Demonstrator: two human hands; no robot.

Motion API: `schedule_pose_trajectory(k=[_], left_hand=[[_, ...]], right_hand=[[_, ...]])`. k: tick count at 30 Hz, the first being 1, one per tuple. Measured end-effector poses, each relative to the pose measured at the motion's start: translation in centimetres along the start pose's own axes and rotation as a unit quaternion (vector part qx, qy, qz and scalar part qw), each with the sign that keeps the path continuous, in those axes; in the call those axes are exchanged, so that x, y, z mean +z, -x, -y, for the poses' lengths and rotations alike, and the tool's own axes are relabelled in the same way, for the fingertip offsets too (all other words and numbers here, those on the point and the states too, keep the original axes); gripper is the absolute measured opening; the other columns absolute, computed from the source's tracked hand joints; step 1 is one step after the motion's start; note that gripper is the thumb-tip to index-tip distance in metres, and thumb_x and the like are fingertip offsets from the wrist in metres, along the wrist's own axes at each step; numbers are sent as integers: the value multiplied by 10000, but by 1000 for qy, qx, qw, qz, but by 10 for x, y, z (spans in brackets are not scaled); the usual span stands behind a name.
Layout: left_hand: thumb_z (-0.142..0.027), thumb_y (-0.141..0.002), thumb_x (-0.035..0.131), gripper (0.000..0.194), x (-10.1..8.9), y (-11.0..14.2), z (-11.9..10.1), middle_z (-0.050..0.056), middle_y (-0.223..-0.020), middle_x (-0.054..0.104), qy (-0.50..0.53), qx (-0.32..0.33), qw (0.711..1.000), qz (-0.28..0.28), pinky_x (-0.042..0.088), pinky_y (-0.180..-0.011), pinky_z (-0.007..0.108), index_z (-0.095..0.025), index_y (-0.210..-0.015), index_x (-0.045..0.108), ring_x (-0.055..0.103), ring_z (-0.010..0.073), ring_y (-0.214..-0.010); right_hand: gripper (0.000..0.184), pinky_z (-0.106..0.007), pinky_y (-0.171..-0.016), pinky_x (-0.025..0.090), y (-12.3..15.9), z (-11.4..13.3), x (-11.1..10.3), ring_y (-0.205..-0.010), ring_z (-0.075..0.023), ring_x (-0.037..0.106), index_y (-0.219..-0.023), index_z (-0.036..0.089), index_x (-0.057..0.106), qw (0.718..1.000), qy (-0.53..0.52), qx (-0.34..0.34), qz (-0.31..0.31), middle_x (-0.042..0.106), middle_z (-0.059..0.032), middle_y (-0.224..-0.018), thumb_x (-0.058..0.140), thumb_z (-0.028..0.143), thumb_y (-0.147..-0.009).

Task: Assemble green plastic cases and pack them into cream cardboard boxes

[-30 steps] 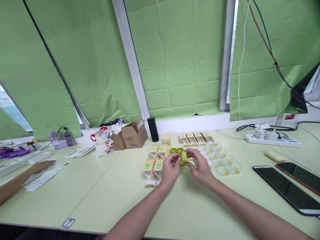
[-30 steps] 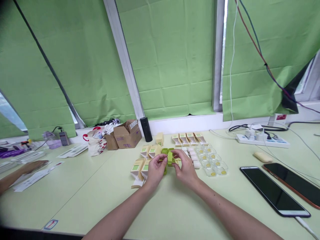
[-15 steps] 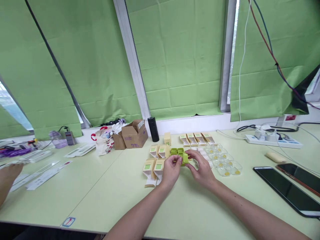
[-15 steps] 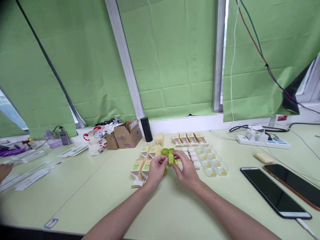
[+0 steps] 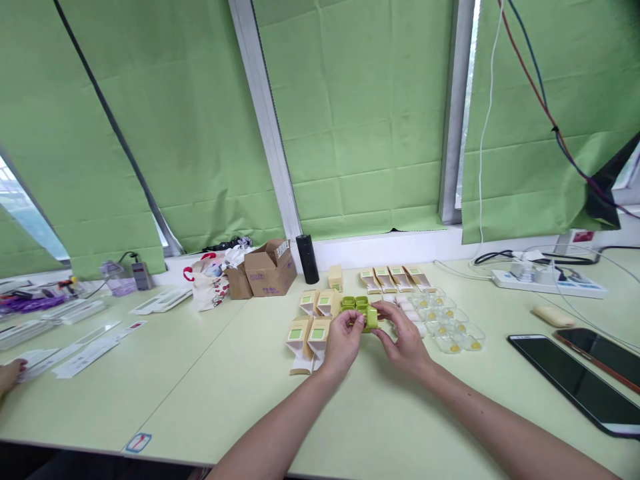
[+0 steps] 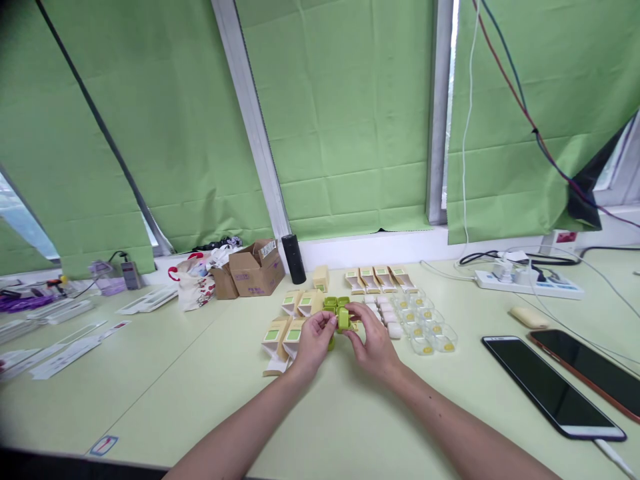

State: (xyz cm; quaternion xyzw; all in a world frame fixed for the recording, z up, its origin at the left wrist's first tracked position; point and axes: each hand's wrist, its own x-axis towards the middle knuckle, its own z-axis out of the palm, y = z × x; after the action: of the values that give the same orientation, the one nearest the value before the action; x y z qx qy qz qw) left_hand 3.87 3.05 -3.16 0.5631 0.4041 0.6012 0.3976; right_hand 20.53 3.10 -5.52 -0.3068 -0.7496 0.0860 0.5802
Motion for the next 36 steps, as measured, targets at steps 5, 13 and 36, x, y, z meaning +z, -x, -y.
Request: schedule_pose_trajectory(k=[5, 13, 36], left_hand=[[-565, -787, 829, 432, 0, 0, 0, 41, -785, 705, 7, -4, 1000, -6, 542, -755, 288, -158, -825, 687, 651, 168, -751], [-551, -769, 851, 425, 0, 0, -2, 33, -773, 708, 21, -12, 1000, -6, 530, -759, 281, -157, -819, 699, 641, 160, -743], [-410, -917, 751, 298, -8, 7, -8, 107, -1080, 741, -52, 67, 996, -20, 549, -915, 377, -183, -1101, 692, 696, 234, -1018]], right_hand=[[394, -493, -953, 652, 0, -1, -1, -1084, -276, 729, -1420, 272, 531, 1000, -3, 4, -1, 667, -131, -1332, 587, 252, -1031], [395, -483, -935, 662, -1, -1, -2, -1060, -275, 737, -1410, 282, 549, 1000, -9, 3, -10, 679, -117, -1310, 601, 260, -1019], [418, -489, -928, 649, -7, 3, -8, -1246, -318, 644, -1429, 277, 537, 998, 29, -30, -55, 627, -146, -1361, 579, 222, -1017]])
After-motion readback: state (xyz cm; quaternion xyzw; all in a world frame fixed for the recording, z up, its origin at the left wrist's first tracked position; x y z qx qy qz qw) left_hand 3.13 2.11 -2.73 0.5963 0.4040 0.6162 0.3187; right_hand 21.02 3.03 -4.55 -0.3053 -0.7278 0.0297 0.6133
